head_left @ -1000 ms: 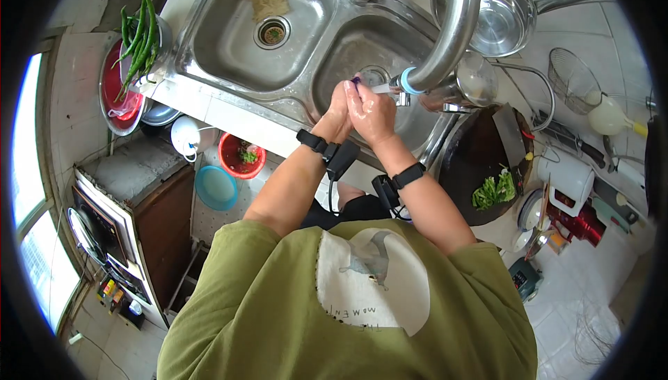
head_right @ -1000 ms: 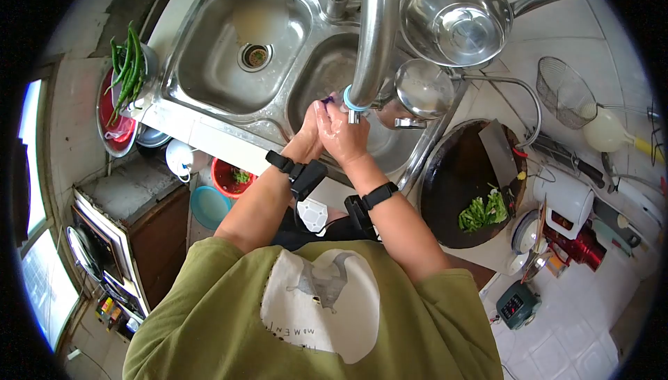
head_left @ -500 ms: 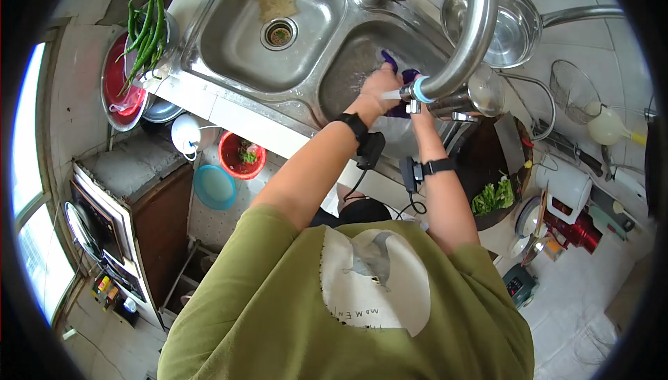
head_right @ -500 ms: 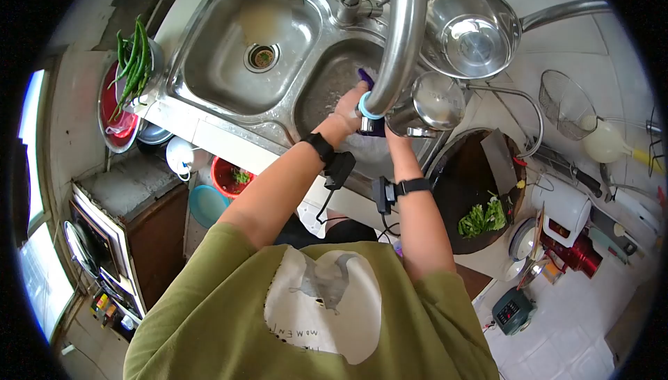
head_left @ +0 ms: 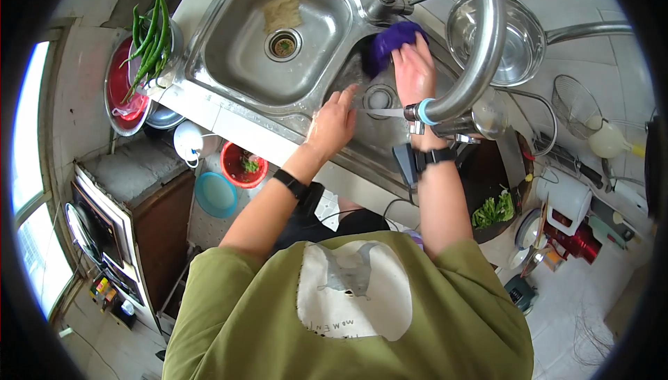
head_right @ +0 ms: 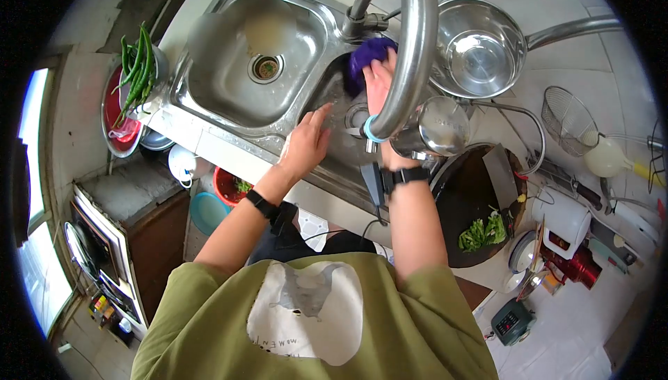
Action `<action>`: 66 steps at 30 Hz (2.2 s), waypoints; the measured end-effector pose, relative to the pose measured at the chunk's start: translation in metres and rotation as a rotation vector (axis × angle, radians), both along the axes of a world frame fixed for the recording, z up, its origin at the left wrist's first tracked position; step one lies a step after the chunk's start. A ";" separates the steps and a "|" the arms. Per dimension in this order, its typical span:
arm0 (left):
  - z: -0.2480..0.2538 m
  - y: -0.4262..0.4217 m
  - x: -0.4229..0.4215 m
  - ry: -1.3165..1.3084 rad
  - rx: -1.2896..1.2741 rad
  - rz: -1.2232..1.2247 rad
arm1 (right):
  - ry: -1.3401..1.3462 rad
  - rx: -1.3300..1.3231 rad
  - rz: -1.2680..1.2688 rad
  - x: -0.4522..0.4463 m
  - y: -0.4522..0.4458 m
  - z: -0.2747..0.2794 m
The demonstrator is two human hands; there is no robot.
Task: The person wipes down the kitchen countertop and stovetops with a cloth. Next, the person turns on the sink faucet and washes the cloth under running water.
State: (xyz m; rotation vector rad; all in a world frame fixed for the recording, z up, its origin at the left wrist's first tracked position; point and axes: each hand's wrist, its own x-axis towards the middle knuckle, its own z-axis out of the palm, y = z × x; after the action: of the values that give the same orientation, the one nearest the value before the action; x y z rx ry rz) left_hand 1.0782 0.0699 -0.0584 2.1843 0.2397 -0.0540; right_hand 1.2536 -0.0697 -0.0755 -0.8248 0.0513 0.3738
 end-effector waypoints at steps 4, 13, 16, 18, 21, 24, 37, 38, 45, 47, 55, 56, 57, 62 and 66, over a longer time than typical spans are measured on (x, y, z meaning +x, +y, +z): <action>-0.027 0.013 -0.025 -0.193 0.154 -0.210 | -0.642 -1.092 -0.014 0.029 0.040 -0.046; -0.018 0.012 -0.023 -0.216 0.173 -0.274 | -0.902 -1.787 -0.053 0.025 0.000 -0.036; -0.020 0.012 -0.021 -0.216 0.157 -0.270 | -0.694 -1.842 -0.165 0.009 -0.027 -0.020; -0.018 0.009 -0.021 -0.193 0.169 -0.249 | -0.537 -1.845 -0.158 0.000 -0.038 0.000; -0.017 0.006 -0.020 -0.173 0.213 -0.253 | -0.724 -1.855 -0.008 -0.004 -0.028 0.012; -0.020 0.004 -0.020 -0.228 0.223 -0.241 | -0.815 -1.811 0.273 0.009 -0.022 -0.009; -0.020 0.003 -0.024 -0.170 0.232 -0.264 | -1.095 -2.364 0.521 -0.026 -0.191 0.018; -0.020 0.005 -0.026 -0.161 0.231 -0.262 | -1.091 -2.484 0.671 -0.034 -0.189 0.029; -0.023 0.007 -0.033 -0.190 0.224 -0.265 | -1.014 -2.537 1.081 -0.079 -0.194 0.032; -0.023 0.008 -0.036 -0.185 0.220 -0.277 | -1.023 -2.541 1.057 -0.106 -0.191 0.034; -0.030 0.014 -0.036 -0.179 0.202 -0.302 | -1.040 -2.304 0.972 -0.229 -0.194 0.042; -0.030 0.015 -0.036 -0.179 0.206 -0.296 | -1.049 -2.300 0.971 -0.240 -0.190 0.047; -0.030 0.015 -0.035 -0.173 0.202 -0.298 | -0.900 -2.245 0.962 -0.249 -0.186 0.050; -0.024 0.014 -0.034 -0.230 0.187 -0.265 | -0.524 -2.062 0.731 -0.251 -0.135 0.061; -0.020 0.012 -0.033 -0.233 0.159 -0.214 | -0.558 -1.711 0.568 -0.233 -0.062 0.045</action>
State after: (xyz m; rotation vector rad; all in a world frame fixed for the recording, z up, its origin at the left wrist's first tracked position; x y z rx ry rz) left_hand 1.0455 0.0824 -0.0783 2.3426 -0.1259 0.1024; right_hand 1.0202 -0.1316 -0.0308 -2.6405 -0.4618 0.5918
